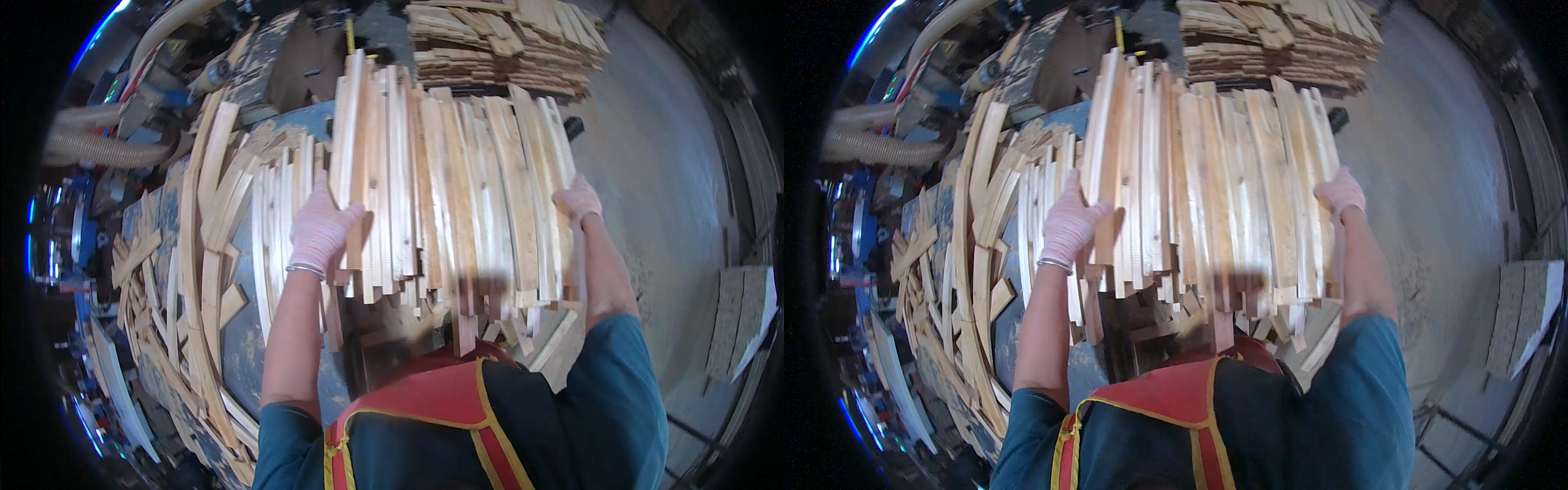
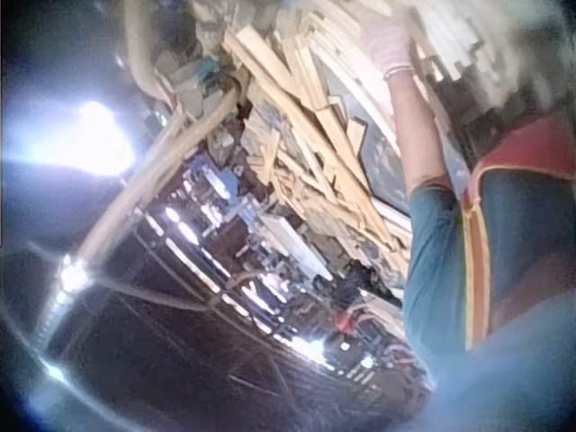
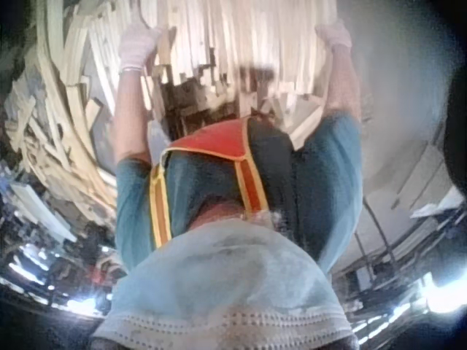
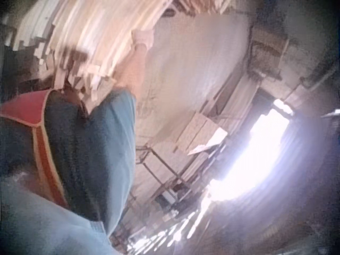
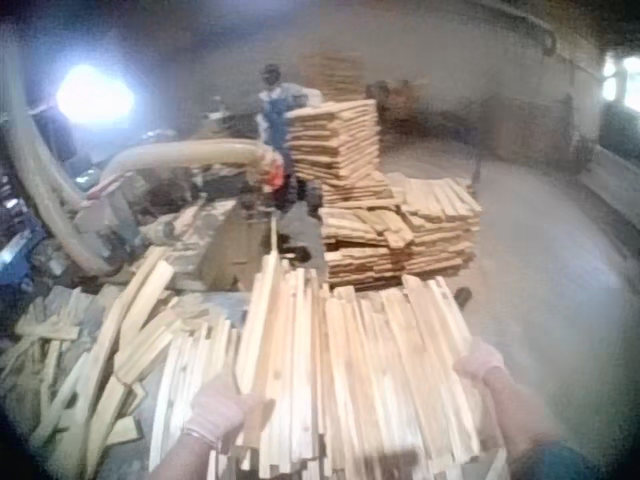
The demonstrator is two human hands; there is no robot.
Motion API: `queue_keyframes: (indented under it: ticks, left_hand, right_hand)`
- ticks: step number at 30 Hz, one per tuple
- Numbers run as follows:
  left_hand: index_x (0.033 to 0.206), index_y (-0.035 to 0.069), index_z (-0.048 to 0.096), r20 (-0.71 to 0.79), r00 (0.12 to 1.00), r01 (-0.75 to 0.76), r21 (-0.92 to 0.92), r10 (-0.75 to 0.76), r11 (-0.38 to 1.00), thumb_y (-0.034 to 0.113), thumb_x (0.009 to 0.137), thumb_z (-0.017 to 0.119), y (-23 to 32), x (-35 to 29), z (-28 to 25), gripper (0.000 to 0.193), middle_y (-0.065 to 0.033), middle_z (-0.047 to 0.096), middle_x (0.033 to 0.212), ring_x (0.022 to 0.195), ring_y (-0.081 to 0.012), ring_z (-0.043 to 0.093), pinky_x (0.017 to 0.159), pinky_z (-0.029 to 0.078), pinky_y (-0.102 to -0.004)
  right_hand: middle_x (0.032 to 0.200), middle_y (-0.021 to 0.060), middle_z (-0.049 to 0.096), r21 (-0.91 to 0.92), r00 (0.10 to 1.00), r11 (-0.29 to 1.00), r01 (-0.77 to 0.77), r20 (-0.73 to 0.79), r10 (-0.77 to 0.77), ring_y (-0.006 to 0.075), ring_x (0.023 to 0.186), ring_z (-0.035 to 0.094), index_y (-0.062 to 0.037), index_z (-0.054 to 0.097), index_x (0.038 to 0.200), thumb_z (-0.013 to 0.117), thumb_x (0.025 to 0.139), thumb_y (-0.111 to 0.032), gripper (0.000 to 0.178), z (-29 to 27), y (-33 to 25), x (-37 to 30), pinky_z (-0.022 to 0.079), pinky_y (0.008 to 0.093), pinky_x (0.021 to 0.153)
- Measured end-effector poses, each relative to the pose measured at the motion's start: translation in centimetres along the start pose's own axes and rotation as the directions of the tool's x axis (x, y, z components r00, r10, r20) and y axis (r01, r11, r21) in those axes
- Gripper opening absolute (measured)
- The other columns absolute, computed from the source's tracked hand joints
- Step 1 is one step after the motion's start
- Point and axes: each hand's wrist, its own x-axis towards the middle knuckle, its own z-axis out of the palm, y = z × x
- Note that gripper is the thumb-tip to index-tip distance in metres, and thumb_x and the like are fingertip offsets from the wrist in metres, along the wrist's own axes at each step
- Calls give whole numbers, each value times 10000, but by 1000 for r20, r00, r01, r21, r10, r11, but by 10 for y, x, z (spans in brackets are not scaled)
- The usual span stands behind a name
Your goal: The person picks up thin wooden planks from a pile on a metal table and stacks them neatly. They handle the planks one by one, aligning them into a growing stack while wearing pink gloves. The task involves repetitive picking and placing of the wood pieces.
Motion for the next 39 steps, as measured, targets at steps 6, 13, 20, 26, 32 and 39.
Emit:
queue_keyframes:
  ticks: [6,13,20,26,32,39]
  left_hand:
    - [1611,37,305,12,1000,24,-67,-23,997,362,910,698,-11,-9,9,866,-280,697,1294,1157,-403,710,1037,546,-478]
    - [1519,50,422,-42,999,-12,-164,5,986,344,908,692,-17,-8,4,731,-273,688,1317,1223,-399,683,1078,521,-485]
    - [1590,32,402,-82,987,-161,-342,141,926,548,980,582,-37,5,17,819,-309,624,1419,1315,-441,615,1132,464,-496]
    - [1640,15,336,-45,996,-90,-301,80,949,781,960,513,-30,-5,17,1040,-327,563,1493,1385,-433,573,1172,430,-463]
    - [1689,71,221,-35,995,-93,-36,92,995,728,764,789,9,-36,4,1269,-311,330,1669,1520,-418,425,1211,420,-470]
    - [1694,163,243,-83,997,16,192,0,981,588,822,770,25,-34,16,1103,-270,275,1697,1421,-425,530,1137,496,-457]
  right_hand:
    - [1095,164,729,514,986,849,122,37,-163,257,1004,712,5,603,1305,770,757,-183,603,-64,-36,-28,570,385,905]
    - [1089,132,718,855,900,482,189,45,-433,206,964,684,2,646,1248,762,813,-199,493,-50,-194,-112,563,351,853]
    - [1116,179,717,775,878,588,229,96,-469,298,1023,683,34,607,1264,816,821,-341,617,48,-293,-131,548,394,937]
    - [1441,294,610,772,823,545,326,51,-565,407,1368,590,5,335,1601,723,947,-297,818,84,-279,-212,475,397,1126]
    - [1557,303,514,939,729,322,-123,306,-612,368,1447,518,59,336,1620,645,986,-423,854,77,-276,-205,425,395,1170]
    - [1613,270,470,838,740,435,330,56,-670,363,1513,443,42,405,1597,727,920,-449,896,62,-214,-160,343,396,1250]
